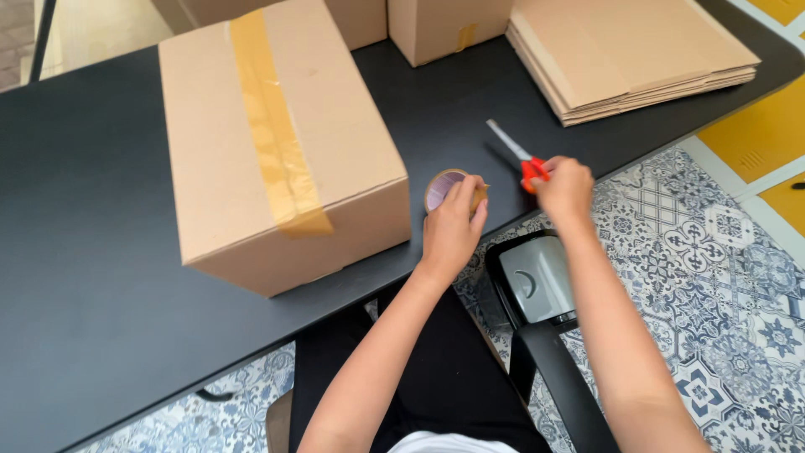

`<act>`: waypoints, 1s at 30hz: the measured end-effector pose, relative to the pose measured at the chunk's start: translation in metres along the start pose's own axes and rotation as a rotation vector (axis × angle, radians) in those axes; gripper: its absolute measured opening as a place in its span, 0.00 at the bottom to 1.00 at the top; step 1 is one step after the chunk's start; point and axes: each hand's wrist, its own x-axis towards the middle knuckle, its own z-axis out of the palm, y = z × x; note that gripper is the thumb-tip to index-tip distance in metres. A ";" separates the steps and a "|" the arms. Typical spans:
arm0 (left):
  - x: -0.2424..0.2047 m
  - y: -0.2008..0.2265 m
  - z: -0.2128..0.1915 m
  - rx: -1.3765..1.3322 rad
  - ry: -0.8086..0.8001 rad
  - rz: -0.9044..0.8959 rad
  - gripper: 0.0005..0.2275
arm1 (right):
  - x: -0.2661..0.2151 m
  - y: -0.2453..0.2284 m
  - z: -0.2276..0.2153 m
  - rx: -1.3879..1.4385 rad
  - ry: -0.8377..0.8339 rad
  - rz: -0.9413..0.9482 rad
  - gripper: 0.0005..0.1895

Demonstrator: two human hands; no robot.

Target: The person takes a flat cardboard piece and folds it into a box shape, then secures the bottom with packing tape and cuts the tape with scissors.

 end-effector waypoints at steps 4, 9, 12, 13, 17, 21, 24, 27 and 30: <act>0.027 -0.011 0.017 0.122 -0.013 0.048 0.08 | -0.006 -0.037 -0.001 -0.100 -0.056 0.088 0.18; 0.048 -0.025 0.032 0.254 -0.025 0.118 0.10 | 0.017 -0.045 0.033 -0.170 -0.085 0.152 0.18; 0.052 -0.032 0.040 0.287 -0.056 0.137 0.12 | 0.010 -0.066 0.016 -0.178 -0.064 0.121 0.14; 0.053 -0.038 0.046 0.331 -0.071 0.151 0.13 | 0.007 -0.076 0.004 -0.156 -0.088 0.120 0.14; 0.050 -0.063 0.074 0.535 0.066 0.351 0.14 | 0.009 -0.080 -0.006 -0.140 -0.139 0.086 0.13; 0.051 -0.073 0.087 0.600 0.151 0.466 0.17 | 0.012 -0.086 -0.012 -0.177 -0.175 0.060 0.12; 0.046 -0.054 0.072 0.628 0.214 0.492 0.21 | 0.021 -0.082 -0.008 -0.195 -0.205 0.022 0.14; 0.033 -0.030 0.045 0.645 0.257 0.482 0.25 | 0.019 -0.093 -0.031 -0.249 -0.328 0.053 0.12; 0.005 0.000 0.006 0.408 0.304 0.437 0.20 | 0.003 -0.099 -0.057 -0.195 -0.301 0.050 0.14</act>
